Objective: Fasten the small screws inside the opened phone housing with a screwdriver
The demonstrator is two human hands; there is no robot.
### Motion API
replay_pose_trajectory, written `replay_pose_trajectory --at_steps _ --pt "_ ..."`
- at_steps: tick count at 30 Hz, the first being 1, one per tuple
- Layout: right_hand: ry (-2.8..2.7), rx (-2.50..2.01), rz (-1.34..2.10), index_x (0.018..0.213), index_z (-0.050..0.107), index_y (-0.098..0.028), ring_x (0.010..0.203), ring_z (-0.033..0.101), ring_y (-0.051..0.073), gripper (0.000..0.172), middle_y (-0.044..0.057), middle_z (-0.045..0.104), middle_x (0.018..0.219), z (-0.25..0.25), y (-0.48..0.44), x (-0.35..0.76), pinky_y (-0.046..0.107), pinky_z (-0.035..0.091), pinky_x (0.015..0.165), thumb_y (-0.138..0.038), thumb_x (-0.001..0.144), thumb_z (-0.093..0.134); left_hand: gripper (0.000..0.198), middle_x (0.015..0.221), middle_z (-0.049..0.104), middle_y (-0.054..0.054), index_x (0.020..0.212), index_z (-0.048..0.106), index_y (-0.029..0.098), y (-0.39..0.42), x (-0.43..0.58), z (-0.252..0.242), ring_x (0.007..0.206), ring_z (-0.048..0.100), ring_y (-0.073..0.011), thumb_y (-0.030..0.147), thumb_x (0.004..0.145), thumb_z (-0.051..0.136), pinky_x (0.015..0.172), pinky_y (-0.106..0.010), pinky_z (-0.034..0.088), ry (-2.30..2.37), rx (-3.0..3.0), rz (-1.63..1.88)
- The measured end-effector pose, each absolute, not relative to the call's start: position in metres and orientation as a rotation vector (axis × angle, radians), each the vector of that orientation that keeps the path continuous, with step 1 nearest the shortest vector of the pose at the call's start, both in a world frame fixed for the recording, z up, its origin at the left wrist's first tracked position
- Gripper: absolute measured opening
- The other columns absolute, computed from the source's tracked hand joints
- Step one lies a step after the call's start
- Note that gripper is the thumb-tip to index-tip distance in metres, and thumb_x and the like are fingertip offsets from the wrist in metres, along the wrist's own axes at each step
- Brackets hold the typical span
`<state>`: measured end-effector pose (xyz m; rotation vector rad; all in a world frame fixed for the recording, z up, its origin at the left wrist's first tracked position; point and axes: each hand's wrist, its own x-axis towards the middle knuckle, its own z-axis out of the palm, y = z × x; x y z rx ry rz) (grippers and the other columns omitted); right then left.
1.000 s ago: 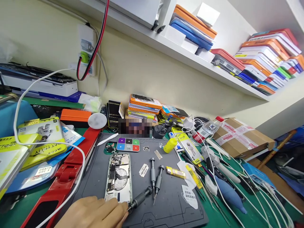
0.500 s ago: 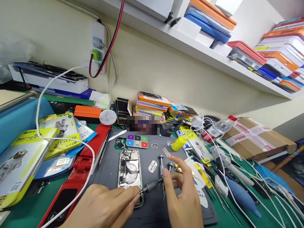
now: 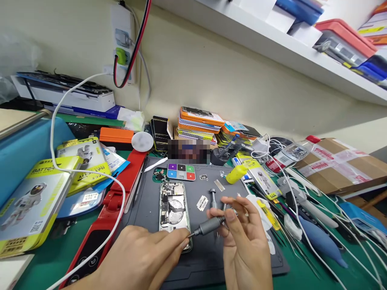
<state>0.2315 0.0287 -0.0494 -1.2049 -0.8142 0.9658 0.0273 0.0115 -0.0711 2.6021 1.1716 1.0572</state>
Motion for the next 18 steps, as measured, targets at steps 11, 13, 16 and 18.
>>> replay_pose_trajectory --at_steps 11,13,16,18 --pt "-0.919 -1.039 0.721 0.122 0.063 -0.036 0.111 0.082 0.030 0.019 0.005 0.071 0.140 -0.055 0.003 0.196 0.046 0.073 0.080 -0.026 0.106 0.066 0.032 0.079 0.083 0.010 0.119 0.062 0.026 0.010 0.029 -0.072 0.044 0.071 -0.0131 0.028 0.120 0.030 0.039 -0.033 0.040 1.175 2.581 1.132" --pt "-0.913 -1.056 0.770 0.124 0.062 -0.038 0.115 0.081 0.031 0.021 0.005 0.066 0.149 -0.052 -0.001 0.194 0.045 0.072 0.079 -0.025 0.107 0.063 0.028 0.090 0.086 0.010 0.120 0.062 0.026 0.010 0.029 -0.071 0.048 0.074 -0.0115 0.029 0.120 0.033 0.041 -0.031 0.043 1.159 2.566 1.170" --pt "-0.888 -1.048 0.838 0.128 0.062 -0.038 0.111 0.081 0.029 0.027 0.006 0.063 0.153 -0.052 -0.001 0.198 0.041 0.072 0.076 -0.026 0.105 0.066 0.028 0.094 0.085 0.009 0.117 0.063 0.027 0.012 0.027 -0.070 0.058 0.077 -0.0111 0.028 0.120 0.036 0.047 -0.028 0.047 1.124 2.496 1.198" --pt "-0.869 -1.040 0.857 0.129 0.062 -0.038 0.104 0.083 0.027 0.031 0.007 0.063 0.154 -0.054 0.001 0.203 0.036 0.071 0.072 -0.026 0.102 0.072 0.027 0.091 0.082 0.007 0.115 0.065 0.026 0.013 0.027 -0.070 0.064 0.078 -0.0117 0.025 0.119 0.038 0.054 -0.025 0.050 1.059 2.407 1.178"
